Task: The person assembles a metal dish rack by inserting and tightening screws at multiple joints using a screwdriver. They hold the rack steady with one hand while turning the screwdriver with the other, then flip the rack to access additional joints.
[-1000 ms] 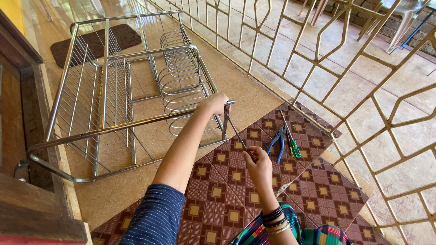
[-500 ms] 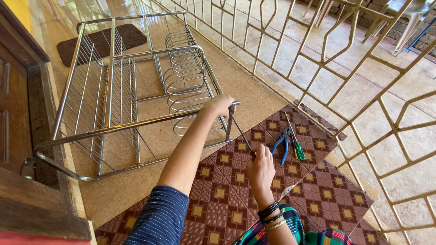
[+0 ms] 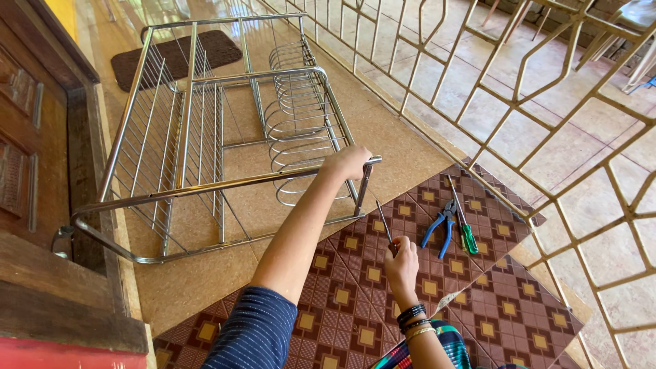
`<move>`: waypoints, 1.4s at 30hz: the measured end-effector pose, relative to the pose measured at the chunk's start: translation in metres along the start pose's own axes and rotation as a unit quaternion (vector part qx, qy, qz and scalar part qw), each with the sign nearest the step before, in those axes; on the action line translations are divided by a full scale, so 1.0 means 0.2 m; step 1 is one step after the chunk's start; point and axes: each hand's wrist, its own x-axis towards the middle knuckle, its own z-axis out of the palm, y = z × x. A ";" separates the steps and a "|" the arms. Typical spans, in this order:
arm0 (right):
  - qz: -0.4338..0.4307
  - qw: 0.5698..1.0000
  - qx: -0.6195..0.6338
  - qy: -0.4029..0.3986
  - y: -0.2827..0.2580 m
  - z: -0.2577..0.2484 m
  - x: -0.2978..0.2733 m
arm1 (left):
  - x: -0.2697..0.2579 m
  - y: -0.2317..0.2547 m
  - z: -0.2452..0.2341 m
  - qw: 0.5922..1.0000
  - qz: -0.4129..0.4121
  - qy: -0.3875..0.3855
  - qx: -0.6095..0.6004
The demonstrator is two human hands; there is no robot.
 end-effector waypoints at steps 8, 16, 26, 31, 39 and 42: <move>0.004 0.993 -0.100 -0.055 0.07 0.16 0.07 | 0.05 -0.02 0.01 0.999 0.004 -0.031 0.016; 0.051 0.987 0.141 -0.059 -0.32 0.09 0.35 | 0.05 -0.03 0.02 1.000 0.015 -0.011 -0.014; 0.016 0.990 0.134 -0.030 -0.60 0.02 0.53 | -0.02 -0.01 -0.01 0.999 0.024 0.033 -0.026; -0.009 0.987 0.162 -0.005 -0.59 0.04 0.54 | -0.02 -0.01 -0.02 0.999 0.011 0.026 -0.026; -0.032 0.993 0.109 -0.022 -0.60 0.01 0.56 | 0.04 -0.03 0.02 1.000 0.006 -0.017 0.017; -0.104 0.994 0.023 0.030 -0.60 0.00 0.55 | 0.05 -0.03 0.03 1.000 0.001 -0.021 0.007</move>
